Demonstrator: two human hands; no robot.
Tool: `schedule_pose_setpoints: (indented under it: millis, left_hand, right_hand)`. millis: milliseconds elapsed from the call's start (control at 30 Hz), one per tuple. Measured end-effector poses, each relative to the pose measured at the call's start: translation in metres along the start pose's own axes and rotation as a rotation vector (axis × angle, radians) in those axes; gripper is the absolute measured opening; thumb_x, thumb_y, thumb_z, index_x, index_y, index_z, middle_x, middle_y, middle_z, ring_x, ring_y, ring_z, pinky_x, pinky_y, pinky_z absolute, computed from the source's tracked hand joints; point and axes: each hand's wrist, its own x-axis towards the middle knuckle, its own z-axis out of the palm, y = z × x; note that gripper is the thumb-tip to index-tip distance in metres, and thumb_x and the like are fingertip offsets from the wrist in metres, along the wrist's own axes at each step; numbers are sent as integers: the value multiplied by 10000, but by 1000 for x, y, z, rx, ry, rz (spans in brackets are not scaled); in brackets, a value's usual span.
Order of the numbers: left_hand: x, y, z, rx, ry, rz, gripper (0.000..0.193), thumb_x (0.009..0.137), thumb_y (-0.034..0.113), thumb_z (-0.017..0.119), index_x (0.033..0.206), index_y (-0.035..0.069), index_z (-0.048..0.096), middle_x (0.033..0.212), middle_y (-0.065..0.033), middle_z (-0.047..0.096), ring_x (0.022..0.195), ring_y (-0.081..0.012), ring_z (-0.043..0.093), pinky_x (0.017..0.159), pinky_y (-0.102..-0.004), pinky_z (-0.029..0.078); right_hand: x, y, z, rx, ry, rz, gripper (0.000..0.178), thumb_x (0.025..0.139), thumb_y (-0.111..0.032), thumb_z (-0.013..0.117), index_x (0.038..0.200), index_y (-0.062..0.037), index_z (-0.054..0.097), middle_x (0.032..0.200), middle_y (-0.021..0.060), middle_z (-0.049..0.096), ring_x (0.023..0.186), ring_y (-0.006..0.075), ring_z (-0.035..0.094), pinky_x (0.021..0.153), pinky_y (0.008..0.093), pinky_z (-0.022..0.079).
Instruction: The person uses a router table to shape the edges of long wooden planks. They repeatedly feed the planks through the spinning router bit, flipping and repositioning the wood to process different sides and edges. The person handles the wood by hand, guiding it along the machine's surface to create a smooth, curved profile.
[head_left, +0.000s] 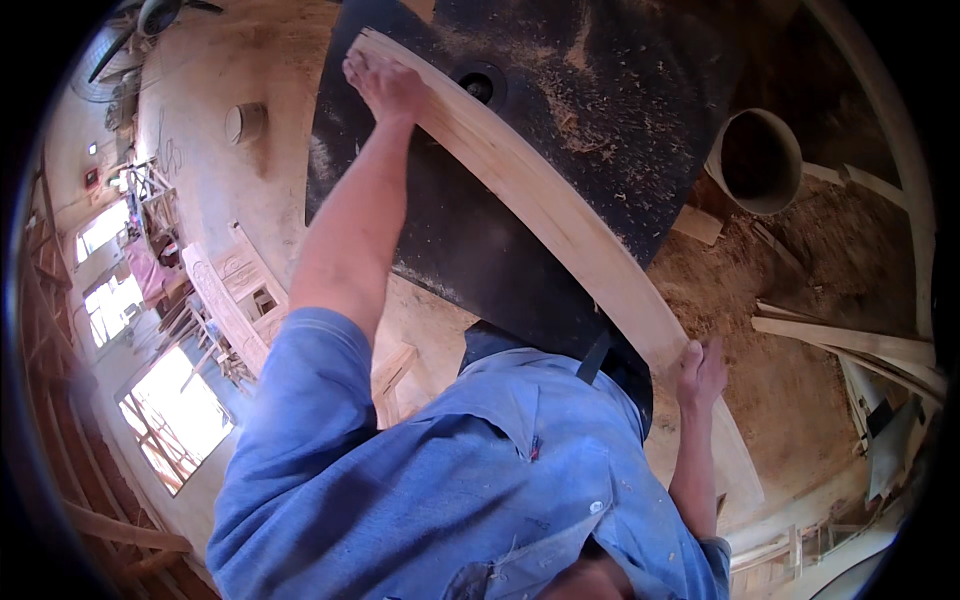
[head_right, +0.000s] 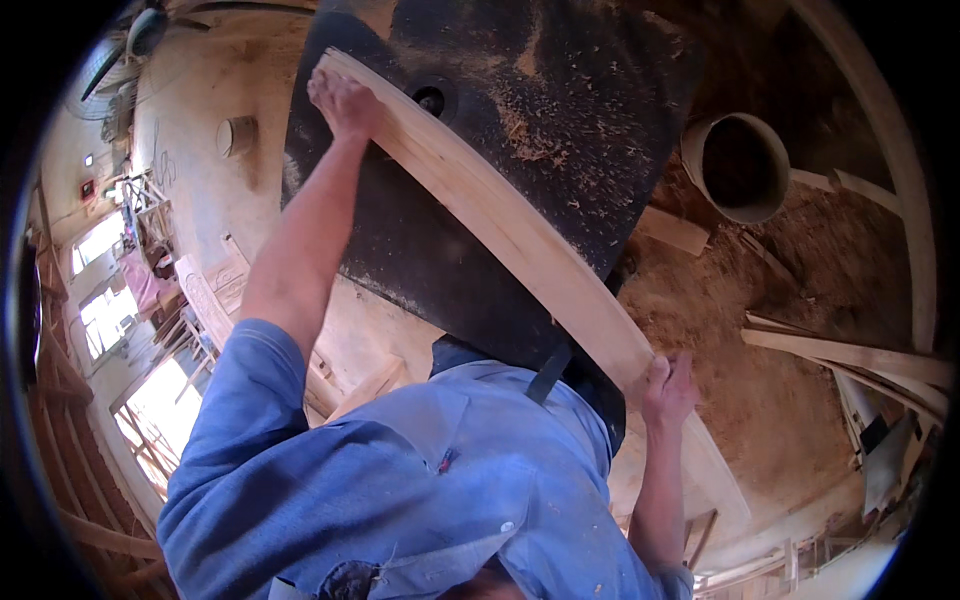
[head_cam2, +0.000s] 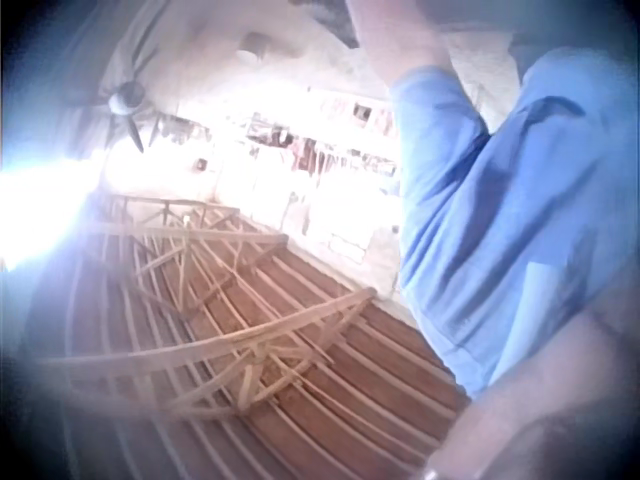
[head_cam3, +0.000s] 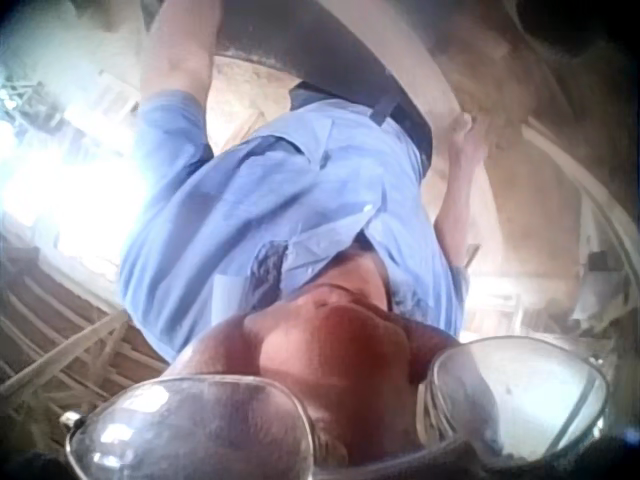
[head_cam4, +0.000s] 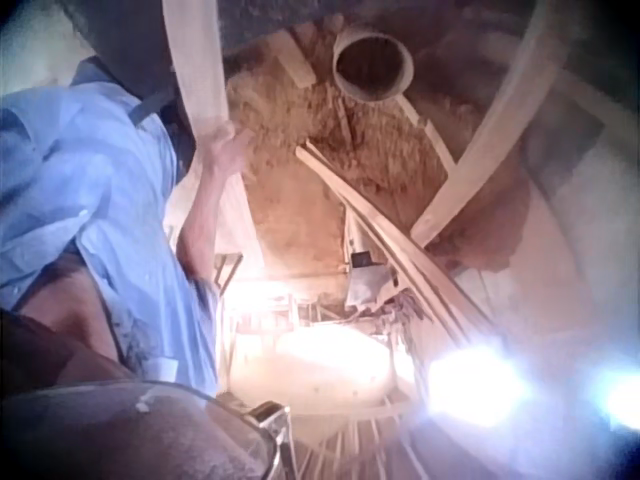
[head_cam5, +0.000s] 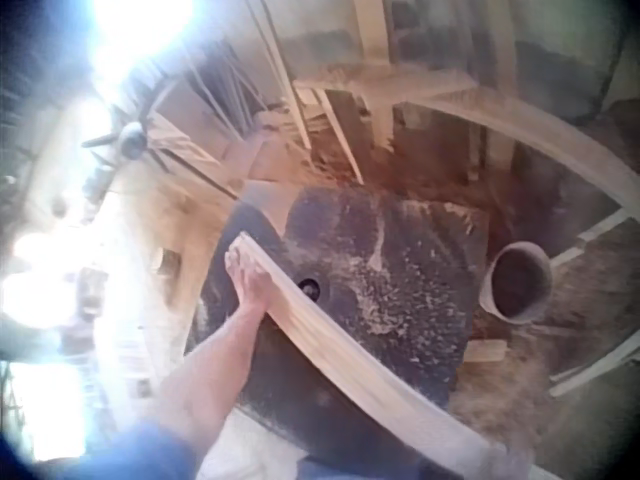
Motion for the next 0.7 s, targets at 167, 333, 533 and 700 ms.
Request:
schedule_pose_setpoints:
  millis: [167, 333, 533, 700]
  left_hand:
    - [55, -49, 23, 128, -4, 22, 544, 950, 202, 429, 1367, -147, 441, 1521, -290, 349, 1452, -426, 243, 1222, -482, 131]
    - [94, -73, 21, 231, -55, 32, 474, 945, 214, 450, 1307, -67, 571, 1494, -226, 443, 1450, -339, 320, 1200, -472, 212]
    - [40, -46, 9, 161, -71, -14, 583, 976, 303, 433, 1435, -57, 439, 1559, -222, 349, 1472, -351, 272, 1204, -476, 202]
    - [-122, 116, -51, -9, -100, -14, 679, 973, 328, 480, 1462, -121, 338, 1564, -266, 305, 1477, -409, 228, 1202, -552, 159]
  right_hand:
    - [29, -59, 20, -27, 103, 2, 441, 968, -431, 558, 1146, -30, 516, 779, 157, 610, 751, 369, 642, 654, 472, 479]
    - [46, -92, 30, -45, 119, -43, 423, 962, -384, 569, 1156, -11, 533, 892, 181, 643, 873, 362, 646, 730, 485, 481]
    - [23, 25, -7, -205, 53, -74, 430, 1016, -384, 439, 1036, -19, 666, 1005, 242, 674, 933, 435, 634, 785, 523, 476]
    - [-24, 163, -67, -207, 14, 198, 524, 1032, -415, 394, 960, 0, 706, 899, 250, 695, 880, 462, 642, 786, 540, 478]
